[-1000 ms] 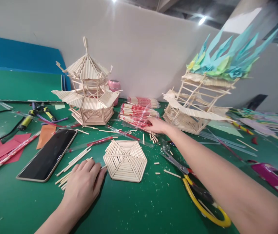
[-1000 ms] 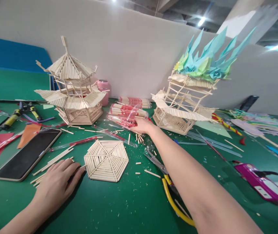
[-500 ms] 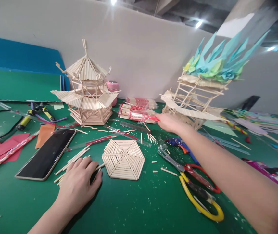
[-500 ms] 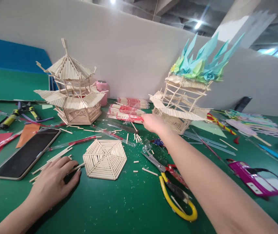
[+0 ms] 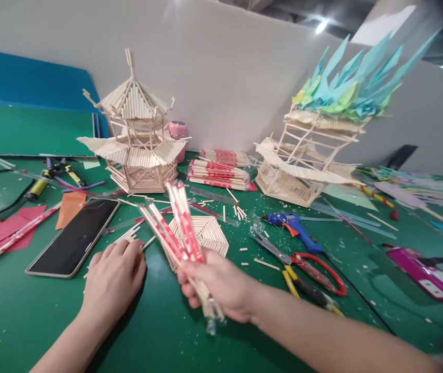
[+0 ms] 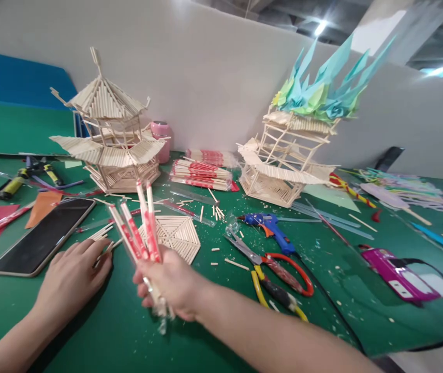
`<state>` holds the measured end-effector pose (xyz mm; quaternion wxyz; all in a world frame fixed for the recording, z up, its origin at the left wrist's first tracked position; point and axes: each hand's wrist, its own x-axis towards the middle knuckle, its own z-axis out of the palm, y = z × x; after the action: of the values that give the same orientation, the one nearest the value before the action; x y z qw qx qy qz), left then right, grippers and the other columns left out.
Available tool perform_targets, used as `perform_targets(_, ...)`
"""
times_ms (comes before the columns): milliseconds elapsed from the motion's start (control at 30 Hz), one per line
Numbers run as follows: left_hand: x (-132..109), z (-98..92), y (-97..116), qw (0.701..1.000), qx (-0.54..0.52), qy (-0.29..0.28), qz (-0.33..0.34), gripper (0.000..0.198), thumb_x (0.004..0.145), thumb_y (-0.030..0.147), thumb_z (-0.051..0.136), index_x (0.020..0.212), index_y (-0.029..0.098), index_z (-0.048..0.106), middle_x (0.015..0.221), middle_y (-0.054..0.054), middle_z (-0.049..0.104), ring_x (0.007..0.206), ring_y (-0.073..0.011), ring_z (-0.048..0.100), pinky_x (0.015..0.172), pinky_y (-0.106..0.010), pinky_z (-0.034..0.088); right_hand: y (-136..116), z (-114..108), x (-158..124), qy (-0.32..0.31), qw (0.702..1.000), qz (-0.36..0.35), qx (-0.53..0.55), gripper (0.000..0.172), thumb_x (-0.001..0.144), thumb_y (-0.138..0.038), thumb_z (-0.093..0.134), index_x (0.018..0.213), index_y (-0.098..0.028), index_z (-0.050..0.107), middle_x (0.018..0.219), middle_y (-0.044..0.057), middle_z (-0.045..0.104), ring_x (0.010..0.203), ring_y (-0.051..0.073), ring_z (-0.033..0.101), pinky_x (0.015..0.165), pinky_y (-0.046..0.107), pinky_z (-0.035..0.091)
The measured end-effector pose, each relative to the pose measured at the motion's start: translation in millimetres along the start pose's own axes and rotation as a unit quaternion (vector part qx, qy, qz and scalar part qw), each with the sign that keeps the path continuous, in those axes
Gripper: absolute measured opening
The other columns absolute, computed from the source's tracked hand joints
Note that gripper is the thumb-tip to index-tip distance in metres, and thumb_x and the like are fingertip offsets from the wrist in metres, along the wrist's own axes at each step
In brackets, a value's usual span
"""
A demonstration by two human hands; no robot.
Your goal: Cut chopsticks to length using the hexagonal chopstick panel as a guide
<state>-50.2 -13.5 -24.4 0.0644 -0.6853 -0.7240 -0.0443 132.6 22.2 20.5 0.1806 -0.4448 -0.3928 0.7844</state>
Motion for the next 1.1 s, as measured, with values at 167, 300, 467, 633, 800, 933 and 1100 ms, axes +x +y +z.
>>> perform_targets(167, 0.8, -0.9, -1.0, 1.000, 0.020, -0.002, -0.016, 0.028, 0.087, 0.021, 0.033, 0.096, 0.015, 0.059, 0.091, -0.011, 0.066, 0.085, -0.0285, 0.062, 0.065, -0.037, 0.042, 27.1, 35.4, 18.8, 0.001, 0.998, -0.006, 0.055, 0.008, 0.080, -0.017, 0.049, 0.087, -0.018, 0.045, 0.068, -0.004, 0.053, 0.043, 0.007, 0.049, 0.040, 0.019, 0.042)
perform_targets(300, 0.6, -1.2, -3.4, 1.000, 0.014, -0.001, -0.019, 0.028, 0.087, 0.022, 0.035, 0.097, 0.015, 0.060, 0.095, -0.011, 0.066, 0.087, -0.0287, 0.062, 0.066, -0.037, 0.042, 33.4, 37.6, 21.6, -0.018, 0.997, -0.068, 0.013, 0.005, 0.077, -0.018, 0.049, 0.081, -0.016, 0.051, 0.066, -0.002, 0.052, 0.055, 0.010, 0.051, 0.051, 0.023, 0.043)
perform_targets(467, 0.4, -0.2, -5.5, 1.000, 0.013, -0.008, -0.013, 0.029, 0.087, 0.024, 0.036, 0.095, 0.016, 0.063, 0.092, -0.010, 0.065, 0.085, -0.0285, 0.061, 0.065, -0.037, 0.042, 32.6, 26.7, 17.2, 0.012, 0.967, -0.163, -0.193, 0.009, 0.077, -0.020, 0.051, 0.081, -0.017, 0.058, 0.070, 0.000, 0.058, 0.066, 0.014, 0.055, 0.058, 0.024, 0.043)
perform_targets(633, 0.8, 0.7, -6.4, 1.000, 0.009, 0.007, -0.010, 0.030, 0.087, 0.025, 0.036, 0.095, 0.017, 0.064, 0.090, -0.010, 0.065, 0.086, -0.0286, 0.060, 0.065, -0.037, 0.042, 22.4, 21.6, 16.8, 0.032, 0.888, -0.210, -0.407, 0.012, 0.075, -0.016, 0.053, 0.082, -0.016, 0.063, 0.072, 0.003, 0.066, 0.064, 0.014, 0.059, 0.056, 0.022, 0.041)
perform_targets(800, 0.9, -0.6, -6.7, 1.000, 0.004, 0.014, -0.007, 0.031, 0.087, 0.025, 0.036, 0.093, 0.018, 0.066, 0.091, -0.011, 0.064, 0.087, -0.0301, 0.058, 0.066, -0.039, 0.042, 17.9, 24.7, 22.7, 0.060, 0.843, -0.213, -0.490, 0.011, 0.072, -0.020, 0.056, 0.074, -0.015, 0.067, 0.063, 0.004, 0.068, 0.054, 0.013, 0.059, 0.049, 0.021, 0.038)
perform_targets(933, 0.5, -2.9, -5.7, 1.000, -0.012, 0.014, -0.007, 0.034, 0.087, 0.026, 0.034, 0.091, 0.018, 0.067, 0.090, -0.012, 0.064, 0.087, -0.0311, 0.057, 0.067, -0.041, 0.042, 16.4, 31.8, 25.2, 0.064, 0.802, -0.214, -0.553, 0.019, 0.072, -0.027, 0.055, 0.066, -0.014, 0.066, 0.060, 0.007, 0.066, 0.053, 0.017, 0.057, 0.045, 0.024, 0.033)
perform_targets(1100, 1.5, -4.0, -4.1, 1.000, -0.012, 0.006, -0.019, 0.034, 0.087, 0.025, 0.033, 0.090, 0.018, 0.067, 0.090, -0.012, 0.065, 0.086, -0.0302, 0.057, 0.069, -0.042, 0.041, 12.8, 32.5, 25.4, 0.056, 0.795, -0.207, -0.567, 0.013, 0.068, -0.022, 0.053, 0.059, -0.015, 0.061, 0.056, 0.004, 0.063, 0.052, 0.014, 0.055, 0.045, 0.022, 0.034)
